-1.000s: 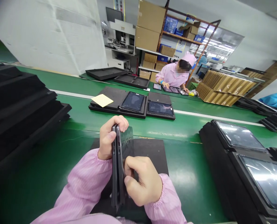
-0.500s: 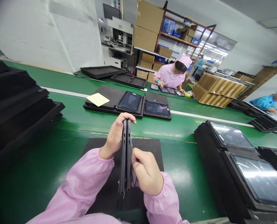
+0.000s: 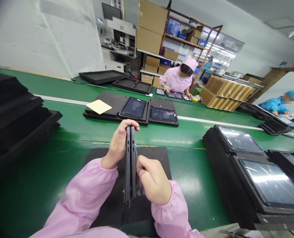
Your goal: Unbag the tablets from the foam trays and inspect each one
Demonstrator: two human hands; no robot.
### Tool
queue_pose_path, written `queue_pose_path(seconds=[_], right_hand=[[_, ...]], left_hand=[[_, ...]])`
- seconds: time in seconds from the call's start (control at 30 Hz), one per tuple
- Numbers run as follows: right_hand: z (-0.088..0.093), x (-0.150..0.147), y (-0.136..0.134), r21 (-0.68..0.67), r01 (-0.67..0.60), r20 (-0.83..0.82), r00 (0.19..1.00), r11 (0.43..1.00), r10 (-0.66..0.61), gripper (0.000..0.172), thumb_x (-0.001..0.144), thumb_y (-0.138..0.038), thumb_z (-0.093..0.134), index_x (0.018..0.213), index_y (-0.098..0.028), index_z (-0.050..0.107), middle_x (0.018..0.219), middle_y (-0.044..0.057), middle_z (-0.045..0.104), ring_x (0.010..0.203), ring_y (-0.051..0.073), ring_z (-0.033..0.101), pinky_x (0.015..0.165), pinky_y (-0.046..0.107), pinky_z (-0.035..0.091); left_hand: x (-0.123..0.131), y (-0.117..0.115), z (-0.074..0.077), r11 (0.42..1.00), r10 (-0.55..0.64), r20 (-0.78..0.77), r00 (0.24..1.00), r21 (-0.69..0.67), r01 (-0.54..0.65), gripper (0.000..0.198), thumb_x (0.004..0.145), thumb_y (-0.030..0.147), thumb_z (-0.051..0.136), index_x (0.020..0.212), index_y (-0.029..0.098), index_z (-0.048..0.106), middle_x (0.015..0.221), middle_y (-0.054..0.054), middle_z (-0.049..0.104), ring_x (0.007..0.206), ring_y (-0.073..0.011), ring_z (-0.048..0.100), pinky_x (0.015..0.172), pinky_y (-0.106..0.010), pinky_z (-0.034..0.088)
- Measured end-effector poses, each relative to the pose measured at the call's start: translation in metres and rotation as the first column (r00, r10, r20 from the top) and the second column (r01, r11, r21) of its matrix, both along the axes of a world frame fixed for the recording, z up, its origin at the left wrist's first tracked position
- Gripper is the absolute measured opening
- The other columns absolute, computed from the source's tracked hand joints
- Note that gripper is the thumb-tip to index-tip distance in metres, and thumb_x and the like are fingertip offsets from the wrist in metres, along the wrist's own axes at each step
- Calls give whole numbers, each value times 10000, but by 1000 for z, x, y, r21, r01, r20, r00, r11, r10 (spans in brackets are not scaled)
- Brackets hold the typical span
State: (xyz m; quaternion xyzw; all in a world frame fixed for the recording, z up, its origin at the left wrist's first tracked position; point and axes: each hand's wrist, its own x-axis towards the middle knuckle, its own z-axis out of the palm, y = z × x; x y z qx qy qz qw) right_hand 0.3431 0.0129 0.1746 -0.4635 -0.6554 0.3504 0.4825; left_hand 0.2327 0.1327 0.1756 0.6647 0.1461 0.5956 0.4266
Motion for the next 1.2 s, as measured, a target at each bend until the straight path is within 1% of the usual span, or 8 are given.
queue_pose_path(seconds=[0.13,0.23,0.43,0.63,0.77,0.93,1.03,1.2], right_hand=[[-1,0,0,5,-2,-20,1000,1000,2,119,763,-168,382,670,-238,361,585,-50,408,536,127,388,522,266,289],[0,0,-1,17,4,-17,1000,1000,-4,125,768,-170,382,670,-239,348,586,-53,386,537,125,370,524,266,281],[2,0,-1,7,-13,9,1000,1000,13,116,766,-175,378,674,-239,349,585,-53,377,539,127,361,528,270,276],[5,0,-2,0,9,61,998,1000,-9,121,768,-211,394,668,-242,333,576,-54,382,529,123,364,529,266,289],[11,-3,-4,31,41,127,991,999,-44,182,789,-266,454,654,-238,336,569,-64,366,519,108,344,519,251,286],[15,-8,-9,-26,113,194,975,993,-106,278,752,-317,577,626,-231,344,554,-69,393,503,92,358,507,235,297],[16,-11,-12,-26,164,231,961,986,-154,301,728,-343,616,630,-228,355,557,-71,403,501,86,353,499,229,290],[15,-13,-15,-57,164,249,958,985,-145,335,693,-347,640,616,-233,335,536,-80,376,478,78,312,466,225,268]], left_hand=[[0,0,-1,1000,-5,7,1000,2,5,514,965,651,339,972,223,624,837,-34,631,661,-162,544,639,-297,476],[0,-1,-1,1000,-15,23,1000,5,15,503,970,641,345,973,224,625,829,-25,620,633,-150,522,615,-288,465],[1,-2,1,1000,-20,30,999,-21,21,507,981,624,328,964,218,632,803,-24,619,587,-142,499,560,-284,443],[0,-3,2,999,-16,18,1000,-32,16,527,981,626,323,995,213,649,808,-30,625,569,-140,480,536,-286,429],[0,-6,2,1000,-25,33,999,-7,25,501,1002,581,319,1027,217,662,817,-26,634,598,-140,497,564,-285,433],[2,-13,1,1000,-27,37,999,4,26,524,1010,568,296,1043,208,676,834,-41,652,674,-161,558,617,-301,455],[3,-17,1,999,-33,63,997,13,32,546,1009,573,287,1034,208,693,817,-42,651,703,-174,576,638,-312,462],[1,-24,2,998,-64,66,996,19,63,563,1006,567,286,960,226,731,750,-43,642,703,-201,590,667,-350,473]])
